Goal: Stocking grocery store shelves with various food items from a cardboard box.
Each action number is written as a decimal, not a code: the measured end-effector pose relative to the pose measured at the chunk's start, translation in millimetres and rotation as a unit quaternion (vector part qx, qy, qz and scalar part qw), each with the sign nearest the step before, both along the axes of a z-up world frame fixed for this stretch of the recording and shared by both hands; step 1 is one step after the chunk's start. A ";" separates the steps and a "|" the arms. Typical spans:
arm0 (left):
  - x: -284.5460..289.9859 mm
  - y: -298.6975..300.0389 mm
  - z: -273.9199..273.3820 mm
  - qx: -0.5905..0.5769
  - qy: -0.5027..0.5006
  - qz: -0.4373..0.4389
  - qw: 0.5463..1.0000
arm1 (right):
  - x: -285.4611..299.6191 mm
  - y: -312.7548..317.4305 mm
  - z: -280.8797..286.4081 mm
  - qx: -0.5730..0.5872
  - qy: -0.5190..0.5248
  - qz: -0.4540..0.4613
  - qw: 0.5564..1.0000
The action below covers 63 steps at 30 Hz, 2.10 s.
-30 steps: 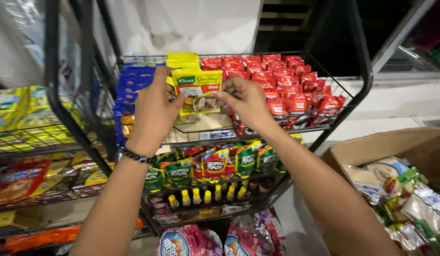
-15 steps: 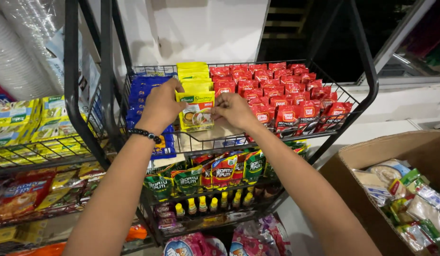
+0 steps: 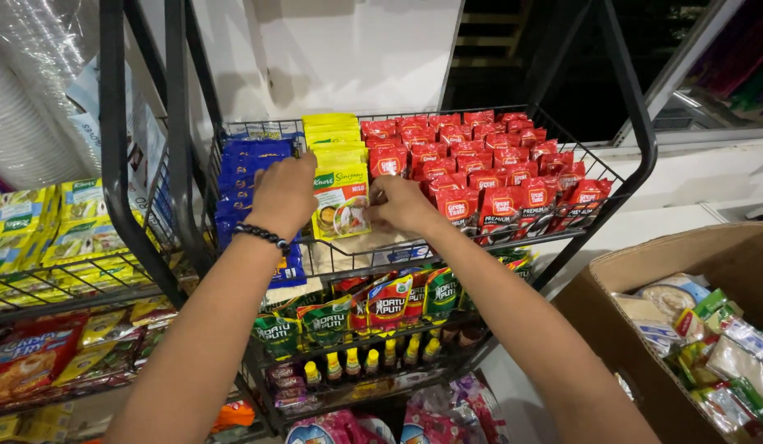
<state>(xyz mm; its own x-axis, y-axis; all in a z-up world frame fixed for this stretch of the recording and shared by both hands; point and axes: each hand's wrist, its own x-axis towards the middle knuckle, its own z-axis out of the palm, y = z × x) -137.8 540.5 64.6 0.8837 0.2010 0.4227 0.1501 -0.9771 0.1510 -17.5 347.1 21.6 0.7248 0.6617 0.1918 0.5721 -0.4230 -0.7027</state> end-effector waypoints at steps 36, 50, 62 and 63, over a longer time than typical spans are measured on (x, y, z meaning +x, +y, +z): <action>-9.5 -73.7 36.6 0.202 -0.139 0.065 0.967 | -52.6 -40.6 49.5 0.079 -0.240 -0.011 0.967; -37.6 -316.7 50.5 0.009 -0.202 -0.356 0.912 | -103.5 -330.7 100.4 0.070 -0.165 -0.212 0.961; 53.0 -502.6 -52.5 0.016 -0.024 -0.458 0.889 | -57.4 -526.9 8.9 -0.086 -0.109 -0.284 0.949; 60.6 -513.9 -63.8 0.023 -0.011 -0.459 0.888 | -52.3 -538.2 0.4 -0.104 -0.118 -0.260 0.953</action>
<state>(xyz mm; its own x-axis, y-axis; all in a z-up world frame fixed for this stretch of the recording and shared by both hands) -77.2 26.6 0.8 0.6572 -0.6183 0.4310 -0.7161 -0.6907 0.1011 -69.8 -191.2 22.0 0.9176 0.2674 0.2941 0.3798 -0.8081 -0.4503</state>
